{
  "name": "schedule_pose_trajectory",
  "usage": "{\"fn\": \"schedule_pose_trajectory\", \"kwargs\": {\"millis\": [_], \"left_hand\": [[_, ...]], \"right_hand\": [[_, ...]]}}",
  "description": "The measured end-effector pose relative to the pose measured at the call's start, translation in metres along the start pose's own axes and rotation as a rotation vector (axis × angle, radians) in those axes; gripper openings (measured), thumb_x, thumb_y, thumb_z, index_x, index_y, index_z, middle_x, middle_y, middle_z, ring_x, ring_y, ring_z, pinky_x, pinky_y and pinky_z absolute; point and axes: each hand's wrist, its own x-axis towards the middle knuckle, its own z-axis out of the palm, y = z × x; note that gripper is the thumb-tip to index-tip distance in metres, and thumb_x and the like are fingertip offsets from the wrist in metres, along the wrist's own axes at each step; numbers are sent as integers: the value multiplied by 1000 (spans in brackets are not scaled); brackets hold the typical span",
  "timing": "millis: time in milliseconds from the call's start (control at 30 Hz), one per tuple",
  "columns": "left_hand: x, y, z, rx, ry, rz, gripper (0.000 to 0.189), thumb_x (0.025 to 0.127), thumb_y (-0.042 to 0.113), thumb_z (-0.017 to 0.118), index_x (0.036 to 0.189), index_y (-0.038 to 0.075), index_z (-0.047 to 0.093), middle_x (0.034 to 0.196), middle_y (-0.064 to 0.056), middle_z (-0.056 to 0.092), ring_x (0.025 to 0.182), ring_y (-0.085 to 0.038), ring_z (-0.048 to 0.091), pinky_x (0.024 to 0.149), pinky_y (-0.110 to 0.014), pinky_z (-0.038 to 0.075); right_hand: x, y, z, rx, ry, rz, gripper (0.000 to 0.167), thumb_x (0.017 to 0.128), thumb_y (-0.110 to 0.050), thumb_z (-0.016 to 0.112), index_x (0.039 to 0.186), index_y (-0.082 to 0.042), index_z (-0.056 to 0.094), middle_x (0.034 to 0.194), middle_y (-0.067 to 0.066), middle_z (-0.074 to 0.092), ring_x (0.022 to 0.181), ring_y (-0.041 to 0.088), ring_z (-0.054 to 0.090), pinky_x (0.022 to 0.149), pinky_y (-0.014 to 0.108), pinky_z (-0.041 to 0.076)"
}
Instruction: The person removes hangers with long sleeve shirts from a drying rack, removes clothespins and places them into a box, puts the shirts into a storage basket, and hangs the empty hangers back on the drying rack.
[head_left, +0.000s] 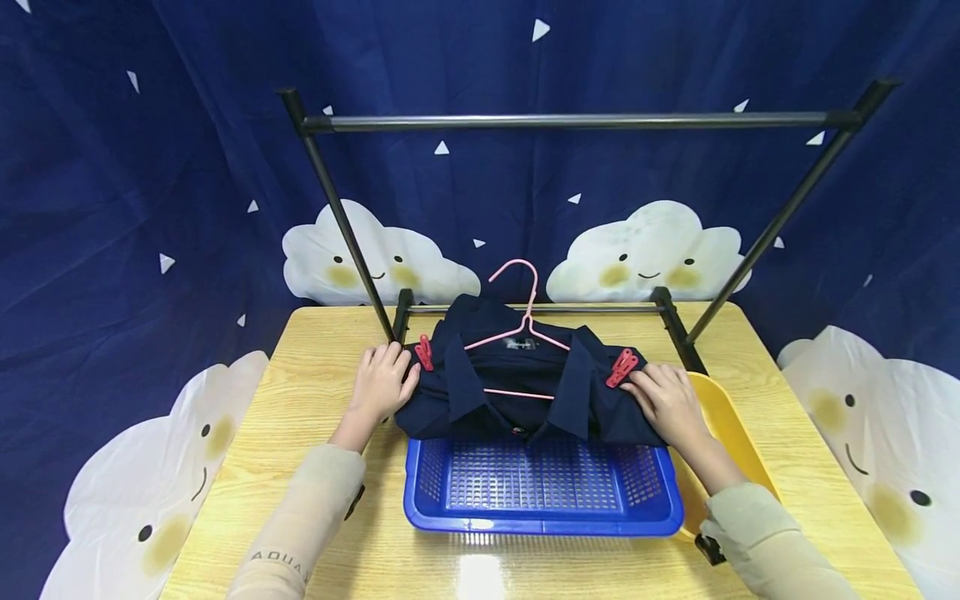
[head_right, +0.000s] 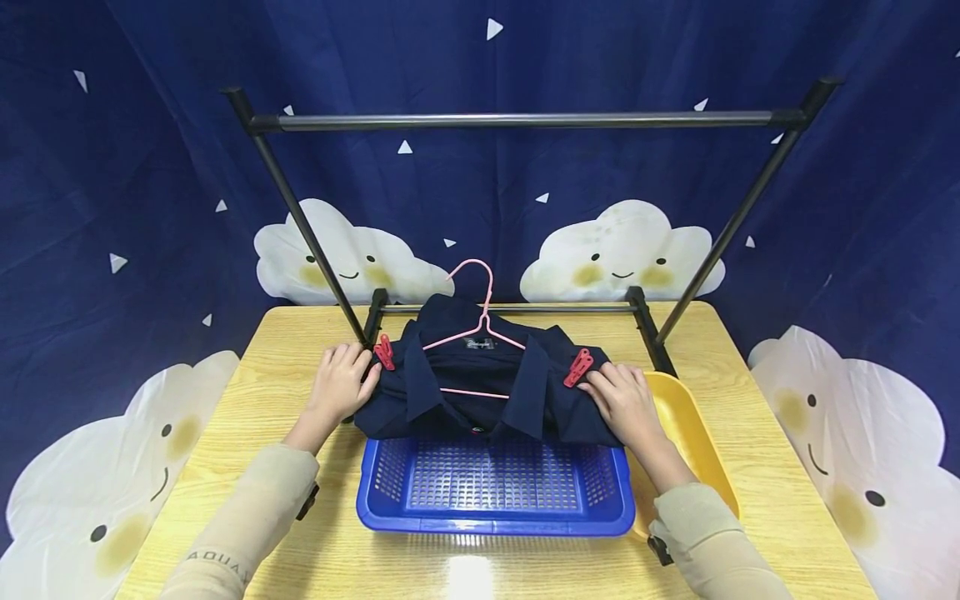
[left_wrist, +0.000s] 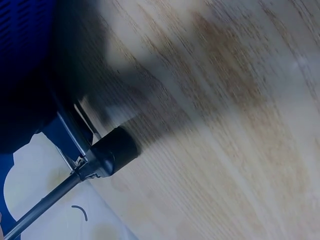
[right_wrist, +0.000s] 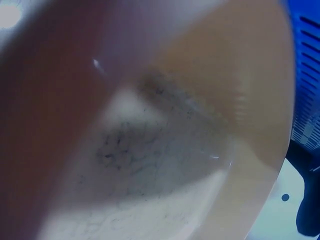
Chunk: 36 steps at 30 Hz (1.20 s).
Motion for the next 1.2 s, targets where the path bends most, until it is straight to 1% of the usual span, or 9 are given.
{"fn": "schedule_pose_trajectory", "kwargs": {"millis": [133, 267, 433, 567, 700, 833, 1000, 1100, 1200], "left_hand": [[-1, 1, 2, -3, -23, -27, 38, 89, 33, 33, 80, 3, 53, 82, -13, 49, 78, -32, 48, 75, -45, 37], [-2, 3, 4, 9, -8, -43, 38, 88, 34, 33, 77, 3, 51, 80, -12, 49, 76, -32, 47, 72, -44, 37], [-3, 4, 8, 35, 63, -36, 34, 88, 33, 37, 76, 3, 50, 79, -13, 48, 73, -32, 47, 67, -44, 37], [-5, 4, 13, 71, 143, -12, 32, 88, 33, 40, 75, 4, 48, 77, -13, 47, 69, -32, 47, 63, -42, 37], [-7, 3, 18, 109, 197, 14, 33, 89, 33, 41, 73, 5, 46, 76, -12, 46, 66, -30, 46, 60, -40, 36], [-8, 2, 22, 110, 227, 25, 32, 89, 33, 42, 73, 5, 45, 75, -12, 45, 65, -30, 45, 60, -39, 36], [-10, 1, 25, 99, 240, 30, 31, 88, 32, 44, 73, 4, 45, 74, -12, 44, 64, -30, 44, 60, -39, 36], [-11, 1, 25, 96, 247, 33, 31, 89, 31, 44, 74, 4, 45, 75, -12, 44, 64, -30, 43, 60, -39, 36], [-10, 1, 25, 95, 252, 37, 32, 90, 32, 43, 74, 4, 45, 75, -12, 44, 65, -30, 44, 61, -39, 37]], "right_hand": [[1, 0, 1, 13, 36, -7, 42, 95, -40, 41, 79, -4, 55, 70, 8, 47, 67, 33, 47, 66, 45, 35], [1, -1, 1, 21, 59, -7, 41, 95, -39, 42, 79, -4, 56, 70, 8, 47, 67, 33, 47, 67, 46, 36], [1, -1, 1, 20, 49, 4, 42, 94, -40, 42, 77, -4, 55, 69, 7, 46, 66, 32, 47, 69, 46, 36], [0, -1, 1, 10, 28, 11, 43, 94, -41, 41, 77, -5, 54, 69, 7, 46, 66, 32, 47, 70, 46, 36], [-1, -1, 1, 3, 13, 16, 43, 94, -42, 40, 78, -5, 55, 70, 7, 46, 67, 32, 47, 70, 46, 36], [0, -2, -2, -2, -19, 33, 44, 95, -43, 39, 81, -6, 57, 72, 7, 48, 70, 32, 48, 71, 46, 37], [1, -3, -6, 0, -74, 46, 45, 95, -44, 37, 84, -7, 58, 75, 8, 51, 76, 32, 51, 76, 47, 38], [3, -5, -12, -1, -137, 61, 34, 93, -38, 47, 86, -7, 59, 78, 9, 53, 79, 32, 53, 80, 47, 38], [7, -7, -20, -13, -224, 102, 20, 86, -27, 60, 89, -7, 61, 82, 10, 57, 85, 33, 55, 82, 48, 37]]}}
